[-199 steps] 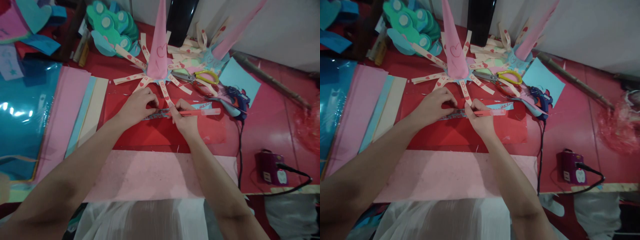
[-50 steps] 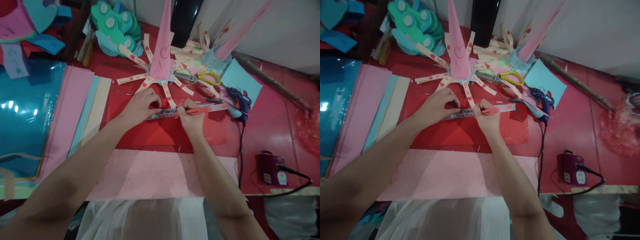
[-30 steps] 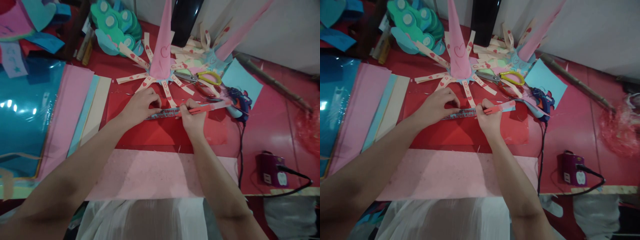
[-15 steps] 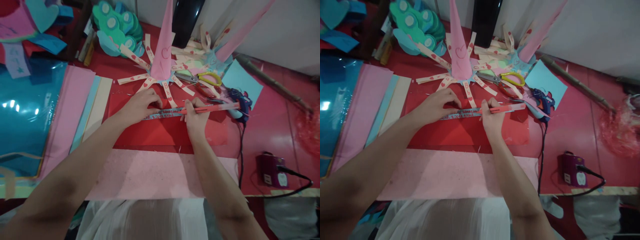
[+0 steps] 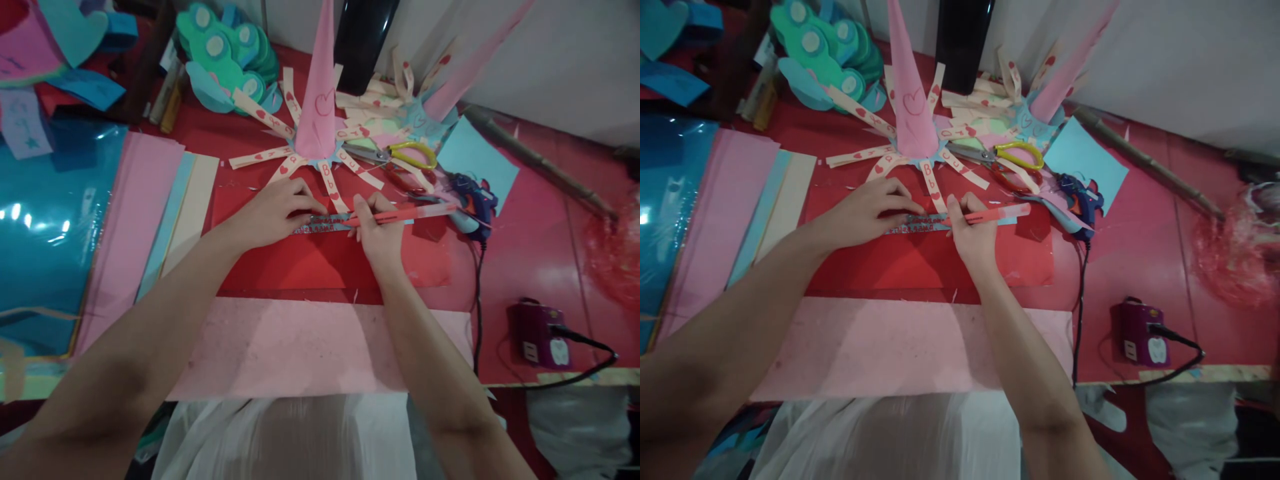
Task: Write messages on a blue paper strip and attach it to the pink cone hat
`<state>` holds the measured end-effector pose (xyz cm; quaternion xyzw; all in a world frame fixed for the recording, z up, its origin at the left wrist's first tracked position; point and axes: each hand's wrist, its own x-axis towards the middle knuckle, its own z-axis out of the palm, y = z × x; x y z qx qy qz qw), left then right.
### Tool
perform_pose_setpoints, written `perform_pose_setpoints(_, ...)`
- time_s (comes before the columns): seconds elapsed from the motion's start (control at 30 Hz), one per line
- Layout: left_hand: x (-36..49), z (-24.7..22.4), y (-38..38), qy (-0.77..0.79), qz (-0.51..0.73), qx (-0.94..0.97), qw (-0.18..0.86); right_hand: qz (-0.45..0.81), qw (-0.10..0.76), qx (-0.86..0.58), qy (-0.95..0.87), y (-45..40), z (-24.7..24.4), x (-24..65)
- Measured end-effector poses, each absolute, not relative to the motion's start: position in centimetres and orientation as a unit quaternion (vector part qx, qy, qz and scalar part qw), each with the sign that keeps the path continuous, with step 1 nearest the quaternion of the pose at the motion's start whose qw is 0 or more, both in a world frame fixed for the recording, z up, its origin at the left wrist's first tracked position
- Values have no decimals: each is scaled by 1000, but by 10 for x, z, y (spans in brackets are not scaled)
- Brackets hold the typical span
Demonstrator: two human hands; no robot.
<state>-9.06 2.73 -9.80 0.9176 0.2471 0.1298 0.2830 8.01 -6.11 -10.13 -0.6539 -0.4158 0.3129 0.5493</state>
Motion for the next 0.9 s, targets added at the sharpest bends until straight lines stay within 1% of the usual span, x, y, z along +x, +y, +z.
perform_pose_setpoints(0.1, -88, -101, 26, 244, 134, 923, 264, 308, 544, -658, -420, -62, -101, 78)
perform_pose_setpoints(0.3, -87, -100, 27, 245, 117, 926, 263, 287, 542, -647, -453, -66, -100, 77)
perform_pose_setpoints(0.37, -87, -100, 27, 247, 117, 925, 266, 252, 570, -646, -441, -65, -99, 77)
perform_pose_setpoints(0.47, -87, -98, 26, 249, 117, 921, 275, 177, 636, -639, -395, -64, -98, 79)
perform_pose_setpoints(0.53, -88, -98, 26, 249, 114, 919, 282, 142, 653, -640, -378, -63, -97, 79)
perform_pose_setpoints(0.6, -88, -97, 26, 248, 110, 919, 286, 154, 645, -648, -373, -63, -98, 78)
perform_pose_setpoints(0.73, -88, -96, 26, 243, 104, 925, 273, 245, 594, -650, -405, -63, -99, 78)
perform_pose_setpoints(0.8, -88, -97, 26, 240, 106, 927, 267, 263, 564, -652, -433, -63, -100, 78)
perform_pose_setpoints(0.9, -89, -98, 27, 239, 106, 928, 265, 271, 545, -657, -445, -63, -102, 79)
